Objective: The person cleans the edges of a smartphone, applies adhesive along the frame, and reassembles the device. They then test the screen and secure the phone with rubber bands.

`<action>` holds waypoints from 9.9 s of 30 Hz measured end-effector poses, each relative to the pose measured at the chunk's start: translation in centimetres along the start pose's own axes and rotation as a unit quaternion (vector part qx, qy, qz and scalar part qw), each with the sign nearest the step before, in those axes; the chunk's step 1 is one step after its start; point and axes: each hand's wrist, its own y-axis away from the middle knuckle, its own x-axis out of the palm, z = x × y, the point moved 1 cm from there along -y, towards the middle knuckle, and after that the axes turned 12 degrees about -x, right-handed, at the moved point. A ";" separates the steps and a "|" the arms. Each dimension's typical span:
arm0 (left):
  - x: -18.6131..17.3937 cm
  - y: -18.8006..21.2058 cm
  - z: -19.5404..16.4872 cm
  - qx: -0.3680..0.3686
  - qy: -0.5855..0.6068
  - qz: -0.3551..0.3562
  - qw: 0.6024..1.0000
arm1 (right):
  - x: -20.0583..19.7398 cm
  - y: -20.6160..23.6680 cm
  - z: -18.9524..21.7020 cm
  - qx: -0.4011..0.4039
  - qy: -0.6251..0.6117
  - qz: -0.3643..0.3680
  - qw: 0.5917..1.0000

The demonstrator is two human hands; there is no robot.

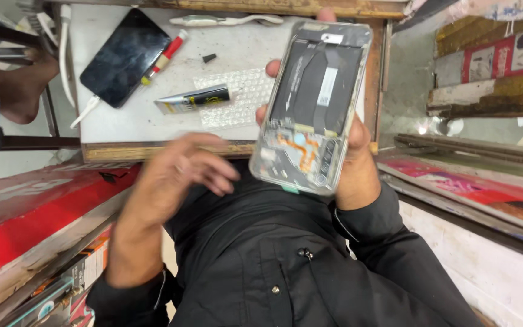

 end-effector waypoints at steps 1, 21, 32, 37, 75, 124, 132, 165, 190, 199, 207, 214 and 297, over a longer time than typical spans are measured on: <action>0.8 -0.8 -0.1 -0.006 0.056 0.105 0.993 | 0.1 -0.3 -0.7 0.015 -0.041 0.037 0.998; -3.2 -2.5 0.8 0.109 -0.605 -0.377 0.692 | -2.4 -0.5 -2.2 -0.014 -0.163 0.080 0.983; 1.2 4.5 0.4 0.293 0.067 -0.266 0.916 | -2.7 -0.1 -1.7 -0.060 -0.040 0.025 0.997; 4.4 5.7 -1.9 0.482 -0.189 -0.206 0.830 | -1.7 -0.6 -2.2 -0.073 -0.010 0.019 0.997; 5.3 4.4 -5.6 0.385 -0.321 -0.099 0.859 | -2.0 -0.7 -2.2 -0.076 -0.036 0.040 0.996; -2.1 0.7 -0.7 0.166 -0.100 -0.343 0.919 | -0.4 -0.4 -0.7 -0.024 -0.128 0.107 0.986; 9.5 -2.4 -0.8 0.003 0.328 0.339 0.882 | 3.1 0.6 -2.6 0.016 -0.165 0.117 0.979; 7.9 -9.7 1.8 0.094 0.081 -0.078 0.989 | 1.2 3.1 4.7 0.096 0.552 0.115 0.820; 10.7 -15.6 0.2 0.192 0.226 -0.089 0.951 | -2.1 1.8 -2.4 -0.229 0.188 -0.162 0.941; 7.6 -15.3 3.0 0.165 0.178 -0.049 0.969 | -3.9 1.5 -1.2 -0.278 0.244 -0.137 0.919; -1.5 -5.2 0.5 0.174 -0.582 -0.370 0.703 | -6.6 1.5 1.7 -0.228 0.422 -0.098 0.872; -4.5 -4.6 -0.4 0.104 -0.680 -0.347 0.638 | -6.9 0.3 0.9 -0.151 0.517 -0.051 0.841; 2.6 0.7 2.1 0.307 -0.253 -0.315 0.862 | -2.1 1.3 1.6 -0.179 0.394 -0.073 0.899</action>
